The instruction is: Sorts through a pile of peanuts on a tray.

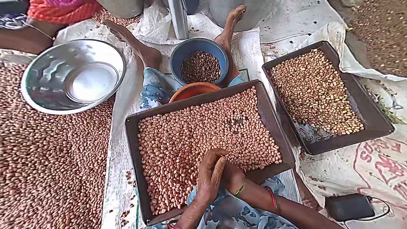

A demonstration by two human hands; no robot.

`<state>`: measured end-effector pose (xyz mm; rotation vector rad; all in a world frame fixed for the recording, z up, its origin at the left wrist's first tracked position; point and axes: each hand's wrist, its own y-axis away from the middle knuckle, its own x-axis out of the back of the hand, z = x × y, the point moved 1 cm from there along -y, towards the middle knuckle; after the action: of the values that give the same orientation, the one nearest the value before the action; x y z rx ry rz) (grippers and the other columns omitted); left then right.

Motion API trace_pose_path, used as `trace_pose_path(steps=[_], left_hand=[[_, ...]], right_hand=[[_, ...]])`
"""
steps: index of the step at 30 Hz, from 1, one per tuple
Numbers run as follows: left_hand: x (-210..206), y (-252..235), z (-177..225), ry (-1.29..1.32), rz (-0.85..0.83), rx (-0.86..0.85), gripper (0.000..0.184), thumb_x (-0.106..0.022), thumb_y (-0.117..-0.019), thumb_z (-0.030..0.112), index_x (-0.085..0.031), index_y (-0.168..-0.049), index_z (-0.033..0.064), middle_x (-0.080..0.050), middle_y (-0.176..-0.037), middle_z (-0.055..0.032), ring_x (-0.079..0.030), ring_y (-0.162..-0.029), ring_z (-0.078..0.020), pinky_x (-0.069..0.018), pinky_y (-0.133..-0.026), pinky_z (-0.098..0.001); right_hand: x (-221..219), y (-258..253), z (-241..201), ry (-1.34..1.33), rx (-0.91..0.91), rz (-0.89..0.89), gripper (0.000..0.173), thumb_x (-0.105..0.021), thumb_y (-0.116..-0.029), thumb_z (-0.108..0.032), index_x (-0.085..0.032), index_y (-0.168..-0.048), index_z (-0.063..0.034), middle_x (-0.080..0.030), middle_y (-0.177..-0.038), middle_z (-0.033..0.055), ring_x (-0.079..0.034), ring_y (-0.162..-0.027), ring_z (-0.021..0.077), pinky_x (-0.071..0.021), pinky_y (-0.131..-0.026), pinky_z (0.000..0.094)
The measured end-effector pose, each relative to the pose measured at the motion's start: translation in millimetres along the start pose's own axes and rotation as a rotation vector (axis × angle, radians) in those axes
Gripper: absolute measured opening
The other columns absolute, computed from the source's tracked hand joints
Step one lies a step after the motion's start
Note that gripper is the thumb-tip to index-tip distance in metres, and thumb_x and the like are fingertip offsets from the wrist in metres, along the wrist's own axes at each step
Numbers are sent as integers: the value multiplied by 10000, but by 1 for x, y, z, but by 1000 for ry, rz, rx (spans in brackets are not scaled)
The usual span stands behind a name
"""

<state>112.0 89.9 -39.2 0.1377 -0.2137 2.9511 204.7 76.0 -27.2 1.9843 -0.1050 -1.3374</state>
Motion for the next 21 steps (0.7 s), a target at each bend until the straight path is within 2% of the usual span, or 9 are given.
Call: trace_pose_path(steps=[3,6,8,10,12,13,16,18,21], left_hand=[[-5,-3,7,-121,-42,-180,428,-513,-1034,383,-685,-1132,4,-635,-1294,-153,-554,-1232,-82,-430,-1019,-196],[5,-6,19,-118,72,-325,331,-460,-1072,410,-631,-1245,187,-555,-1402,45,-463,-1356,-28,-397,-1121,-221],[17,-7,19,34,136,-291,290,-456,-1080,355,-670,-1227,225,-617,-1349,94,-538,-1301,-63,-450,-1091,-262],[26,-6,14,297,178,-163,267,-484,-1074,295,-720,-1167,213,-698,-1224,60,-641,-1173,-107,-520,-1027,-291],[32,-5,10,468,222,-43,249,-503,-1064,242,-743,-1094,179,-744,-1090,28,-710,-1013,-112,-579,-936,-282],[35,-4,9,504,234,-1,248,-497,-1065,215,-741,-1073,169,-747,-1057,23,-717,-971,-107,-587,-909,-274],[48,5,7,512,269,57,276,-467,-1070,169,-742,-1046,172,-752,-1017,33,-718,-914,-84,-594,-859,-245],[57,9,6,492,311,78,309,-436,-1070,135,-740,-1033,178,-755,-999,39,-717,-888,-74,-596,-831,-232],[71,17,8,490,340,97,306,-444,-1067,135,-745,-1030,177,-755,-994,38,-718,-881,-72,-599,-819,-228]], right_hand=[[0,3,-19,-192,-14,-23,402,-261,-1117,-133,-601,-907,-95,-686,-788,19,-691,-750,67,-579,-728,200],[-10,11,-95,-211,324,-36,550,-194,-1123,-438,-599,-1046,-74,-713,-897,33,-727,-793,87,-606,-725,191],[2,21,-151,-185,570,-94,607,-224,-1088,-560,-607,-1125,-89,-744,-1066,63,-749,-907,105,-609,-756,187],[14,22,-172,214,719,150,376,-286,-1143,-276,-594,-1157,-61,-732,-968,28,-704,-753,29,-567,-652,127],[35,17,-170,975,764,278,188,-501,-1027,23,-670,-1105,-4,-671,-805,-13,-586,-626,-4,-503,-607,128],[39,15,-165,1375,755,331,112,-634,-968,8,-718,-1042,-1,-681,-797,14,-575,-615,35,-493,-610,177],[31,11,-141,2224,428,345,248,-598,-1030,-140,-733,-1187,-3,-710,-1142,232,-694,-1049,378,-532,-915,523],[30,10,-136,2359,457,318,252,-546,-1044,-125,-735,-1143,10,-707,-1110,261,-687,-1058,442,-525,-875,581],[26,28,-164,2202,1006,452,178,-634,-988,-58,-745,-1092,33,-710,-1085,274,-706,-982,459,-557,-808,610]])
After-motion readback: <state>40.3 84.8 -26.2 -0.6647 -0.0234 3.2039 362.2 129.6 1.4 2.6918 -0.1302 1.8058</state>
